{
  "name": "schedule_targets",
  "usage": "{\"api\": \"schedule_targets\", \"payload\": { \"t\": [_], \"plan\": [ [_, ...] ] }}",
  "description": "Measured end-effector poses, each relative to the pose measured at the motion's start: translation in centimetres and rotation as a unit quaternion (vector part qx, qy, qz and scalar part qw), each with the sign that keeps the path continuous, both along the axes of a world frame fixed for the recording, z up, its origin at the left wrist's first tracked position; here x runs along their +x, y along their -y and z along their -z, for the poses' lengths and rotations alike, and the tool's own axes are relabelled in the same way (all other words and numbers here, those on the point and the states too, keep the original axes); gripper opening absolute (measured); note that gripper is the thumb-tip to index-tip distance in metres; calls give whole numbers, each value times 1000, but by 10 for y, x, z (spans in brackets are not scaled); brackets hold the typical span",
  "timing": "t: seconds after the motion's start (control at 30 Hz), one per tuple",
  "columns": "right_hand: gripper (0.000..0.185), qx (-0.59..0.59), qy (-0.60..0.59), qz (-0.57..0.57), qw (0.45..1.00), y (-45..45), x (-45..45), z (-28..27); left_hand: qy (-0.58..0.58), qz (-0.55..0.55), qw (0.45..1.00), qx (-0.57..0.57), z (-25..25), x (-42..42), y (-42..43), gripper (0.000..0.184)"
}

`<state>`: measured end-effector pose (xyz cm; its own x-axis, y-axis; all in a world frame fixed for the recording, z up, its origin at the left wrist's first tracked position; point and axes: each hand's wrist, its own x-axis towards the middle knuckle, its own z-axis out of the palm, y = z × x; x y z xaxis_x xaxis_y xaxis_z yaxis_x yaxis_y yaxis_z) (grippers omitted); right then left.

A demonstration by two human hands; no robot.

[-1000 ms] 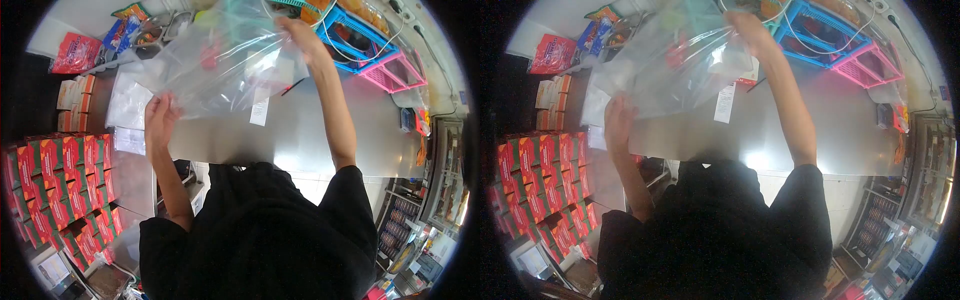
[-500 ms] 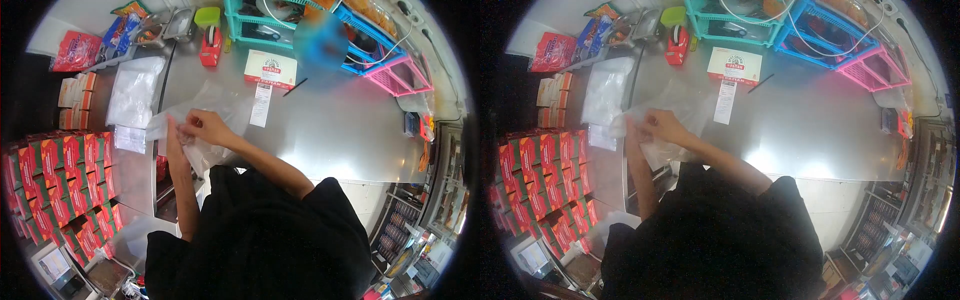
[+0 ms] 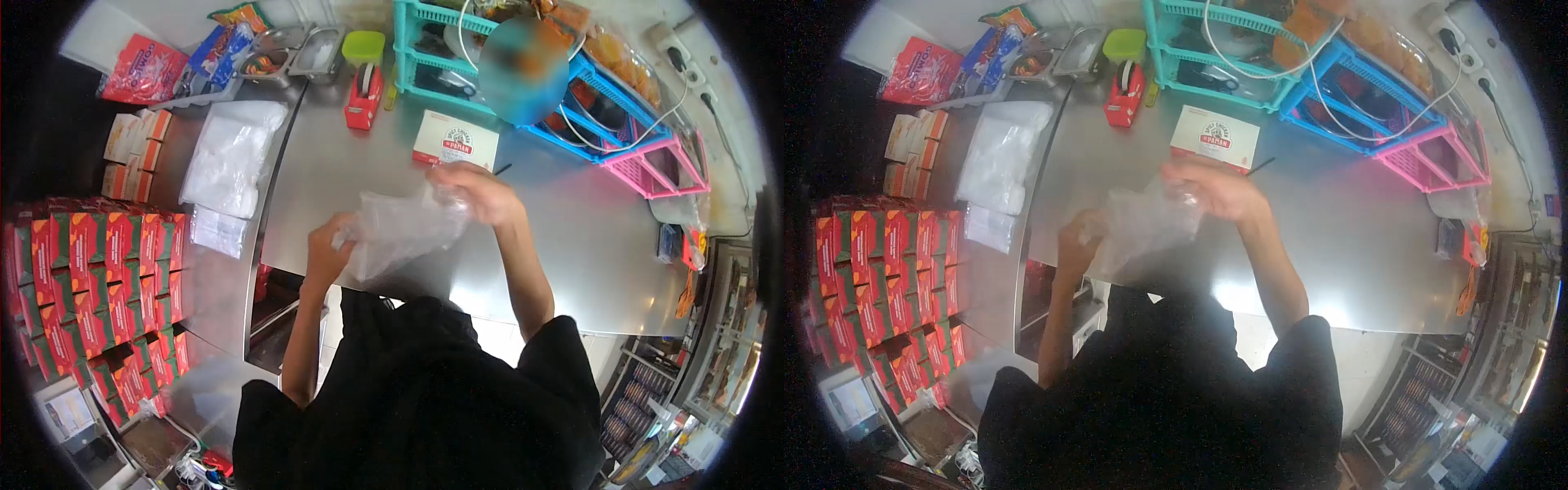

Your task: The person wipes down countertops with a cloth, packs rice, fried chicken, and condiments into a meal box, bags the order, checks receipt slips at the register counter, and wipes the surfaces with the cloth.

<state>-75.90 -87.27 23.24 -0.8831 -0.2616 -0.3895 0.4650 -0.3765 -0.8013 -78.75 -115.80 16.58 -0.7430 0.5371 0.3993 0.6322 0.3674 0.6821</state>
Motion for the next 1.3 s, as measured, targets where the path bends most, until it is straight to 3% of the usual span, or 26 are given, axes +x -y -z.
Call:
{"api": "schedule_targets", "payload": {
  "t": [0.03,0.07,0.1,0.13,0.23,0.27,0.37,0.47,0.5,0.57,0.6,0.7,0.77,0.83,0.87,0.9,0.97,1.0,1.07,1.13,1.2,1.3],
  "plan": [
    [53,98,46,-55,993,-5,-19,15,124,-29,992,5,6,-7,0,23],
    [62,287,-69,-36,955,-19,-37,44,245,-57,968,11,12,-17,2,24],
    [73,458,-180,-13,870,-39,-54,80,362,-83,928,15,18,-25,4,25],
    [83,606,-282,11,744,-52,-62,101,362,-116,921,81,29,-31,6,19],
    [107,814,-127,-149,547,-57,-74,113,360,-122,925,21,38,-45,17,17],
    [117,771,-121,-139,610,-66,-85,130,386,-135,912,34,36,-48,20,20],
    [115,716,-134,-140,671,-57,-89,92,432,-169,881,88,30,-49,36,29],
    [114,548,-347,-15,761,-35,-81,49,408,-187,885,129,59,-46,62,33],
    [110,380,-296,26,876,-7,-69,16,392,-202,890,117,63,-46,68,34],
    [112,228,-329,146,905,40,-64,11,386,-225,887,113,65,-43,75,32],
    [117,77,-324,193,923,83,-57,-9,396,-235,880,121,66,-41,77,31],
    [94,148,-292,180,928,174,-58,92,345,-270,883,168,67,-35,85,30],
    [97,133,-272,110,947,215,-57,103,363,-283,843,278,69,-35,107,30],
    [92,213,-367,161,891,243,-56,112,414,-287,757,416,51,-43,139,31],
    [94,355,-445,52,820,236,-58,125,418,-296,722,465,32,-43,147,31],
    [93,425,-459,-30,780,232,-57,119,419,-305,685,512,13,-44,154,32],
    [89,552,-463,-191,667,226,-42,100,393,-303,698,516,-31,-38,158,32],
    [84,572,-474,-199,639,226,-38,101,382,-233,724,525,-47,-34,150,30],
    [76,617,-497,-204,575,222,-40,104,351,-237,769,479,-74,-16,112,25],
    [71,636,-474,-257,552,219,-46,122,370,-180,797,443,-107,12,74,22],
    [68,646,-448,-297,542,213,-59,120,275,-84,884,368,-120,20,74,30],
    [66,665,-409,-318,537,201,-81,108,261,-57,898,349,-110,-1,95,34]
  ]
}}
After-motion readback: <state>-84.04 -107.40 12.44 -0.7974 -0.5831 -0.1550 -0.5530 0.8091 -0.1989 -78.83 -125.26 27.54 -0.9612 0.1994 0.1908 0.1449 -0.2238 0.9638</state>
